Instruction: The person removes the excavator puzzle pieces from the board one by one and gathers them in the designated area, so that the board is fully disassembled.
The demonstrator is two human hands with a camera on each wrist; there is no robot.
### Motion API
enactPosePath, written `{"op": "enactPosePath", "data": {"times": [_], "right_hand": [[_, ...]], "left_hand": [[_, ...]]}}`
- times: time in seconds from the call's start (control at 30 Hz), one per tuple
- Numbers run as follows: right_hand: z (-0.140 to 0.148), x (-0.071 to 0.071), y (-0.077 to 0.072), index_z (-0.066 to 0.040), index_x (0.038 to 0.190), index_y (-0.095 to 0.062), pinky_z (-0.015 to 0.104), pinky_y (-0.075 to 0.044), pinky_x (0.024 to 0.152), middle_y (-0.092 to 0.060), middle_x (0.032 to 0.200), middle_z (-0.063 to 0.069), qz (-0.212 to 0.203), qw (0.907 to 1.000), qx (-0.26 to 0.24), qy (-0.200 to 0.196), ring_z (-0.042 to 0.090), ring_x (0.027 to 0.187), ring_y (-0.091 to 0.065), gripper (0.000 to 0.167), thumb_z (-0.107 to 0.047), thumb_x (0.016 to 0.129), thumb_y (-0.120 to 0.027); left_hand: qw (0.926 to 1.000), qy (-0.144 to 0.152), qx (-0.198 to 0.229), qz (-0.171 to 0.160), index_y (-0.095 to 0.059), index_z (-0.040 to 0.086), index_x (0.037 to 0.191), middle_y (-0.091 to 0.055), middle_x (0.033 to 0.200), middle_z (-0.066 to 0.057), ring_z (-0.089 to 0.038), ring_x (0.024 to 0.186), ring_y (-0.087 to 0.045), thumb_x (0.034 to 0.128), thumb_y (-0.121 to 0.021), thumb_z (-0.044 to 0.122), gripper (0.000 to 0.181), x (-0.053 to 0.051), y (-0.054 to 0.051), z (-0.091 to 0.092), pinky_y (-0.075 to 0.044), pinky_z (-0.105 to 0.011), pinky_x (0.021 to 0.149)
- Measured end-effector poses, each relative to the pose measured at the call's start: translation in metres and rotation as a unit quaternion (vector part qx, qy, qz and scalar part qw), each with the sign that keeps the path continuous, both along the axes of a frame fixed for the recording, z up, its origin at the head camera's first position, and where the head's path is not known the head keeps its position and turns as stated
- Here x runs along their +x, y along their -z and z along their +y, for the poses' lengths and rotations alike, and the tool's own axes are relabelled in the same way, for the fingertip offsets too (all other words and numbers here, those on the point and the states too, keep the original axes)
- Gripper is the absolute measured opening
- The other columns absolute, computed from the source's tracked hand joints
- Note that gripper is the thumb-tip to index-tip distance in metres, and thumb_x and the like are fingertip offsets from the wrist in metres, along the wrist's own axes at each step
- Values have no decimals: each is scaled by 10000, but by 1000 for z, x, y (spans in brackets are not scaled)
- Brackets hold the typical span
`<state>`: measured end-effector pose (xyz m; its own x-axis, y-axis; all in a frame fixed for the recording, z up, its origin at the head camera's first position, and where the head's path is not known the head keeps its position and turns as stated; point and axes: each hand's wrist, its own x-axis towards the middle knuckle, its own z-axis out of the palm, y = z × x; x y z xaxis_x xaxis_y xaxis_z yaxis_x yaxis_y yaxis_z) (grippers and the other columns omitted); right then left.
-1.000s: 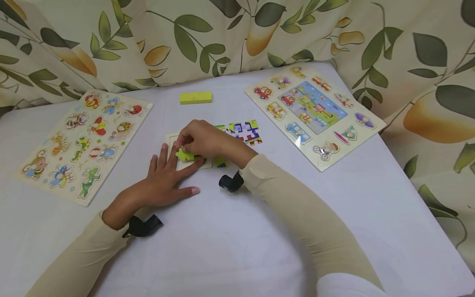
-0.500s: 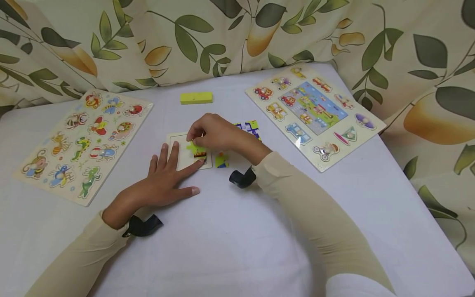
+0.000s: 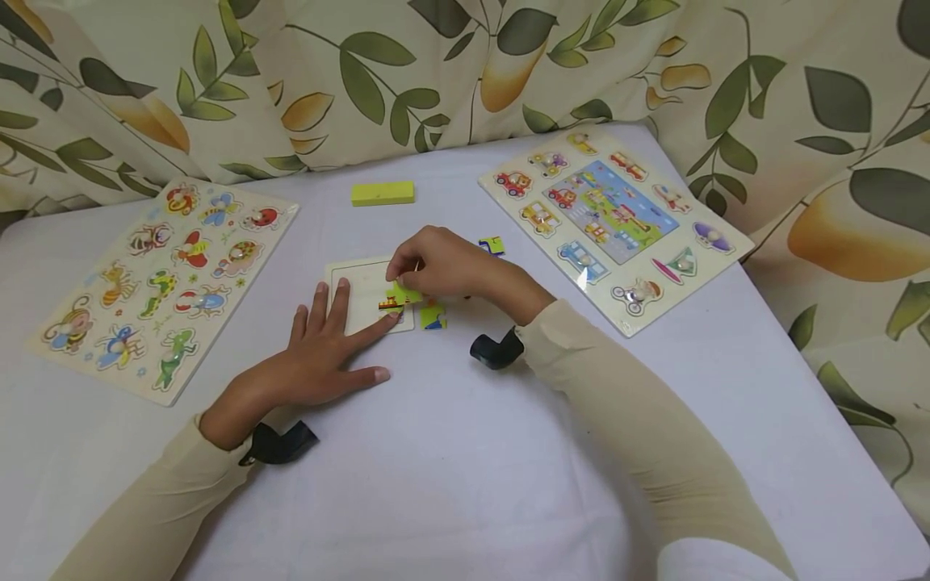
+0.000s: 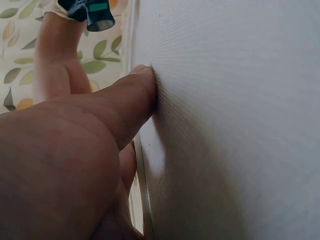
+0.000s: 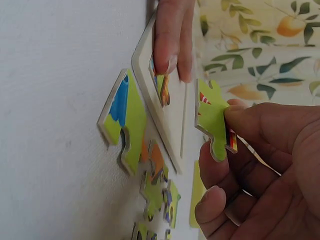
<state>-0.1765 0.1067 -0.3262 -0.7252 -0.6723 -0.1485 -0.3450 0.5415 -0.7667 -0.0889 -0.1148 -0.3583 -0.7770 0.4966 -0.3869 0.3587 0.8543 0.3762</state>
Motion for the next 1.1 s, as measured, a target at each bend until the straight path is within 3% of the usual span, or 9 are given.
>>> {"op": "enactPosePath", "data": {"times": [0.2, 0.43, 0.73, 1.1], "right_hand": [[12, 2, 2, -16, 1013, -720, 292, -466, 774, -681, 926, 47, -44, 10000, 12, 49, 192, 852, -559, 144, 5, 924, -609], [30, 3, 4, -34, 1005, -723, 274, -443, 561, -665, 894, 51, -178, 9996, 131, 202, 195, 743, -538, 135, -17, 928, -612], [47, 7, 5, -13, 993, -722, 290, -469, 759, -688, 942, 56, -137, 9998, 113, 64, 187, 839, -562, 126, 15, 918, -624], [60, 12, 5, -45, 990, -729, 307, -474, 762, -686, 929, 29, -307, 9984, 443, 181, 189, 835, -559, 128, 6, 911, -642]], "left_hand": [[10000, 0, 10, 8, -219, 395, 1539, 270, 1537, -239, -418, 1349, 338, 918, -543, 600, 730, -1, 2, 0, 130, -650, 1050], [10000, -49, 4, -8, -228, 409, 1533, 283, 1534, -228, -407, 1347, 346, 915, -549, 600, 723, -1, 2, 1, 137, -641, 1053], [9999, -97, 9, -42, -234, 406, 1532, 275, 1539, -226, -406, 1350, 345, 915, -557, 590, 720, 0, 1, 1, 141, -636, 1054], [9999, -136, -23, 14, -247, 412, 1527, 267, 1545, -221, -403, 1353, 342, 904, -575, 591, 726, -1, 3, 1, 136, -636, 1057]]}}
